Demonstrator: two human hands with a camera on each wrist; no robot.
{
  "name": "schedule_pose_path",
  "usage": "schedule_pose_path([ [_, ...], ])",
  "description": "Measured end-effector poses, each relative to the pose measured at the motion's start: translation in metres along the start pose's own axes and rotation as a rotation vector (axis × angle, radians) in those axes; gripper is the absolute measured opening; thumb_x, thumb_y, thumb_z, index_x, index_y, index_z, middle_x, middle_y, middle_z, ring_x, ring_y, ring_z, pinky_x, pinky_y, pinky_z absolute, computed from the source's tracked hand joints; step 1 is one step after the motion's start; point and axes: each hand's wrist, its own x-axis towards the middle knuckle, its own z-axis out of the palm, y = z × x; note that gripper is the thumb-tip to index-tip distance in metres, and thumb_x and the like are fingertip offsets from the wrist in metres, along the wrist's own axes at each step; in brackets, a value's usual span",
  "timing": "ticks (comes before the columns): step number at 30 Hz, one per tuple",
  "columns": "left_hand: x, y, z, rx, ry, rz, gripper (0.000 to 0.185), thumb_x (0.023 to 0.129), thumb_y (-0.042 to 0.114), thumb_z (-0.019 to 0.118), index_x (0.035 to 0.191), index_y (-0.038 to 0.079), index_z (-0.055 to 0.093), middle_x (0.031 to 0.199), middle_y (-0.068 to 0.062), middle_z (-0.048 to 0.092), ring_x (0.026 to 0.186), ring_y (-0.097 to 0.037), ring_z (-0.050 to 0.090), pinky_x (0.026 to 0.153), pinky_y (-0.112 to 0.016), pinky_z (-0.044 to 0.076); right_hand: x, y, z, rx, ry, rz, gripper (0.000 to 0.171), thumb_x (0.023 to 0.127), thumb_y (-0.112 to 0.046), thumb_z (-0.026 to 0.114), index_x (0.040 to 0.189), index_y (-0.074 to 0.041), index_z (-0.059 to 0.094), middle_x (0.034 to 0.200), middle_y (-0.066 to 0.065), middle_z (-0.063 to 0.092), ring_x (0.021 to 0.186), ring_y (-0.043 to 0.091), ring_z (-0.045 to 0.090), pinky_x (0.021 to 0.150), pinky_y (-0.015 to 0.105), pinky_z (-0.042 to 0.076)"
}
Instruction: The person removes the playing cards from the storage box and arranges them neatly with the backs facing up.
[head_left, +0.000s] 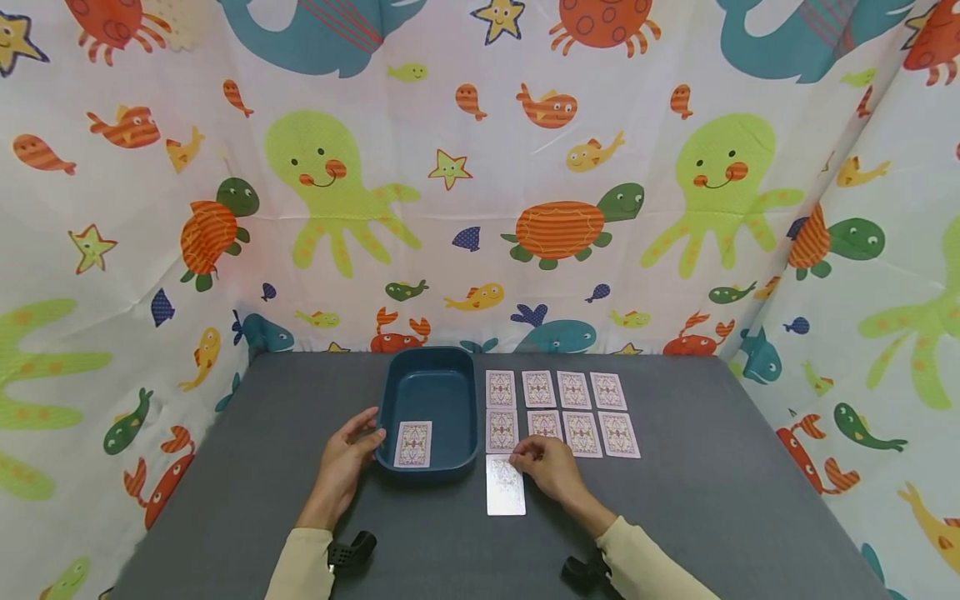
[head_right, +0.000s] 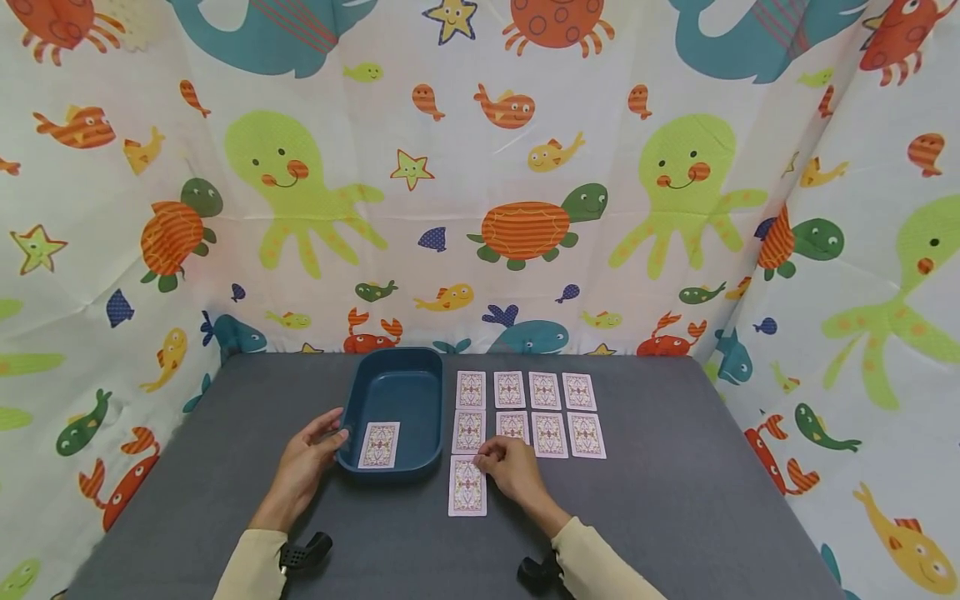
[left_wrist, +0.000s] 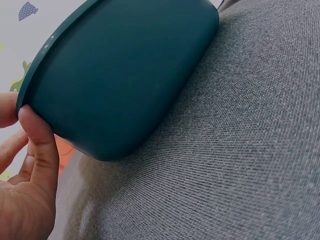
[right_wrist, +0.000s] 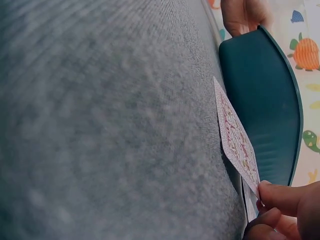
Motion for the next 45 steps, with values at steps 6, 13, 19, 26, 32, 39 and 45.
schedule_pose_path([
  [6, -0.001, -0.001, 0.001, 0.009, 0.006, 0.001, 0.047, 0.094, 0.016, 0.064, 0.140, 0.020, 0.053, 0.133, -0.007, 0.048, 0.105, -0.017, 0.052, 0.084, -0.031, 0.044, 0.000, 0.000, -0.001, -0.004, 0.010, 0.010, 0.006, 0.081, -0.012, 0.078, 0.079, -0.014, 0.072, 0.066, -0.002, 0.060, 0.061, 0.009, 0.049, 0.056, 0.023, 0.038],
  [13, 0.000, 0.002, 0.002, 0.008, 0.007, 0.008, 0.048, 0.095, 0.016, 0.064, 0.141, 0.019, 0.052, 0.135, -0.009, 0.047, 0.102, -0.015, 0.053, 0.081, -0.029, 0.045, 0.000, 0.000, -0.003, 0.008, 0.023, 0.025, 0.005, 0.082, -0.013, 0.077, 0.086, -0.013, 0.073, 0.066, 0.000, 0.057, 0.062, 0.010, 0.048, 0.055, 0.023, 0.037],
  [19, -0.001, 0.003, 0.003, 0.004, 0.006, 0.009, 0.048, 0.095, 0.015, 0.064, 0.142, 0.019, 0.052, 0.135, -0.009, 0.047, 0.103, -0.015, 0.051, 0.082, -0.029, 0.044, -0.001, -0.002, -0.005, 0.015, 0.045, 0.036, 0.007, 0.083, -0.019, 0.077, 0.087, -0.014, 0.074, 0.070, 0.000, 0.056, 0.063, 0.010, 0.048, 0.056, 0.023, 0.037],
  [26, 0.001, 0.000, 0.002, 0.006, 0.009, 0.008, 0.047, 0.095, 0.014, 0.063, 0.141, 0.019, 0.052, 0.133, -0.008, 0.048, 0.104, -0.017, 0.052, 0.083, -0.030, 0.044, -0.002, -0.012, -0.013, 0.125, 0.072, 0.059, 0.006, 0.083, -0.015, 0.077, 0.087, -0.012, 0.074, 0.070, 0.001, 0.057, 0.057, 0.009, 0.050, 0.052, 0.022, 0.040],
  [32, 0.000, 0.000, 0.002, 0.002, 0.007, 0.005, 0.048, 0.095, 0.015, 0.063, 0.141, 0.019, 0.052, 0.134, -0.008, 0.047, 0.105, -0.017, 0.051, 0.082, -0.030, 0.044, -0.002, -0.030, -0.023, 0.209, 0.075, 0.053, 0.006, 0.085, -0.013, 0.075, 0.090, -0.010, 0.073, 0.073, 0.004, 0.059, 0.054, 0.009, 0.050, 0.050, 0.023, 0.039],
  [39, 0.000, 0.001, 0.002, 0.000, 0.012, -0.001, 0.049, 0.095, 0.016, 0.064, 0.142, 0.018, 0.051, 0.135, -0.009, 0.046, 0.106, -0.017, 0.049, 0.081, -0.029, 0.044, -0.002, -0.051, -0.032, 0.228, 0.066, 0.028, 0.010, 0.085, -0.021, 0.076, 0.092, -0.014, 0.073, 0.079, 0.003, 0.062, 0.055, 0.011, 0.051, 0.049, 0.024, 0.043],
  [45, 0.001, -0.001, 0.002, -0.007, 0.020, -0.001, 0.048, 0.095, 0.013, 0.063, 0.141, 0.018, 0.052, 0.133, -0.009, 0.047, 0.103, -0.016, 0.051, 0.080, -0.029, 0.045, -0.002, -0.070, -0.035, 0.267, 0.034, -0.017, 0.014, 0.087, -0.020, 0.075, 0.096, -0.010, 0.073, 0.081, 0.006, 0.061, 0.055, 0.009, 0.049, 0.050, 0.023, 0.041],
])
